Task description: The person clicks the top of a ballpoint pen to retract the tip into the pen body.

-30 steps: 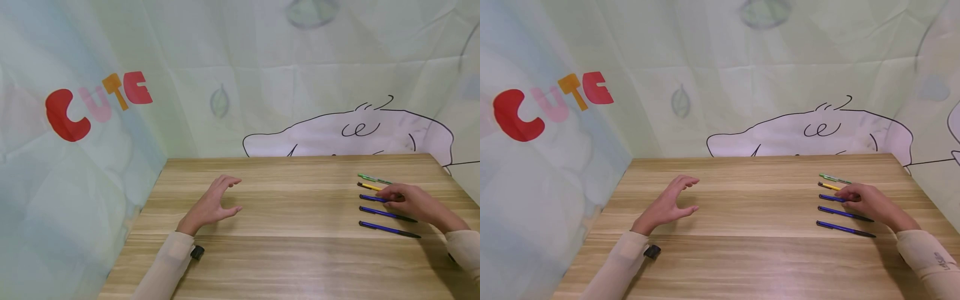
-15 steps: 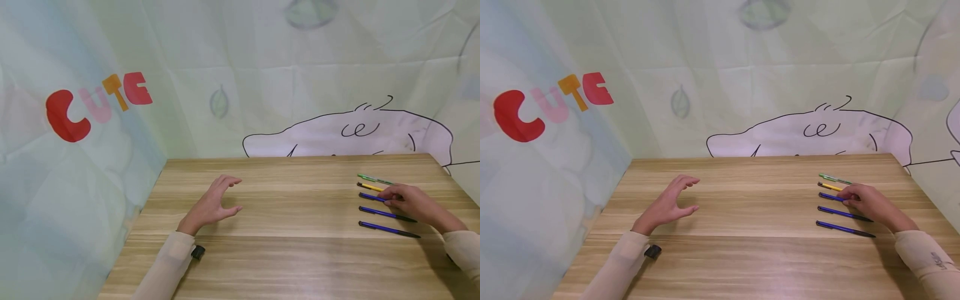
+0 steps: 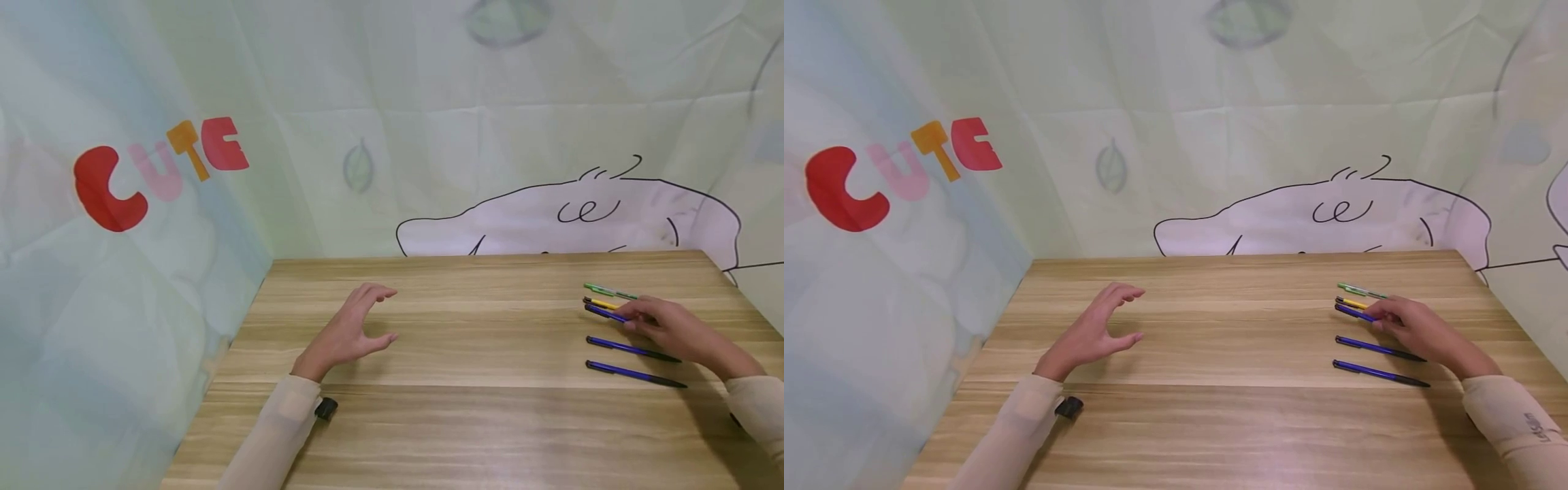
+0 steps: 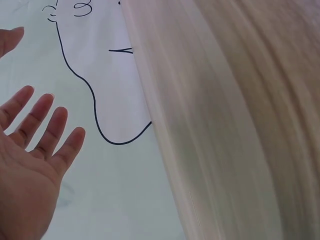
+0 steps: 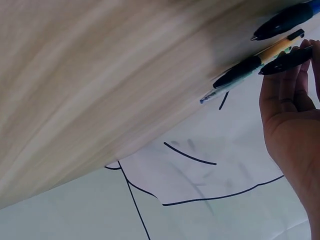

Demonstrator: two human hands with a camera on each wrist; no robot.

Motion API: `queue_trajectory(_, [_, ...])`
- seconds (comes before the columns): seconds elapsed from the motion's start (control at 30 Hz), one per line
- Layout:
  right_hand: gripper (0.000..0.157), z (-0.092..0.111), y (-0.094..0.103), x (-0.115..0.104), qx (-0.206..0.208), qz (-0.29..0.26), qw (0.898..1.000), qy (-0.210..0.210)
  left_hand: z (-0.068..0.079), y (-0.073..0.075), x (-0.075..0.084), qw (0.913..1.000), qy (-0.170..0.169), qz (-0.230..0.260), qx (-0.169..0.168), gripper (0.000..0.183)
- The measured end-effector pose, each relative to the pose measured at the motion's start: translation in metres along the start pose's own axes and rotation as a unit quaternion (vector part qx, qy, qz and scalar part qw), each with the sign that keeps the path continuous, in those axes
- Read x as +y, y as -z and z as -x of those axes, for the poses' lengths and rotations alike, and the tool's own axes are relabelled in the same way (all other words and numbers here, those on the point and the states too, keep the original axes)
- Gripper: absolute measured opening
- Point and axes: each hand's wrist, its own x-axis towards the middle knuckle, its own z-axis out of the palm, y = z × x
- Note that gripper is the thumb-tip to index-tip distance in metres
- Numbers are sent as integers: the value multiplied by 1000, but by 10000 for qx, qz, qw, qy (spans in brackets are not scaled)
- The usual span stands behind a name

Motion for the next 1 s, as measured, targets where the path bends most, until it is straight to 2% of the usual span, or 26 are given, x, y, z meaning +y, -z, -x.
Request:
queue_trajectory(0.2, [20,-2,1,-5,336,-217,9989,261,-3,-1,2,10000,-49,-45,-1,71])
queue_trajectory(0.47, [22,-8,7,-16,154,-718,9973,-6,-10,-4,6,9999,-117,47,41,70])
queue_trajectory(0.67, [17,-12,10,-29,110,-884,9957,-241,-16,-5,10,9999,-94,83,48,70])
queue_trajectory(1.0, [17,-20,12,-51,129,-1388,9900,-217,-24,-8,15,9997,-218,20,146,71])
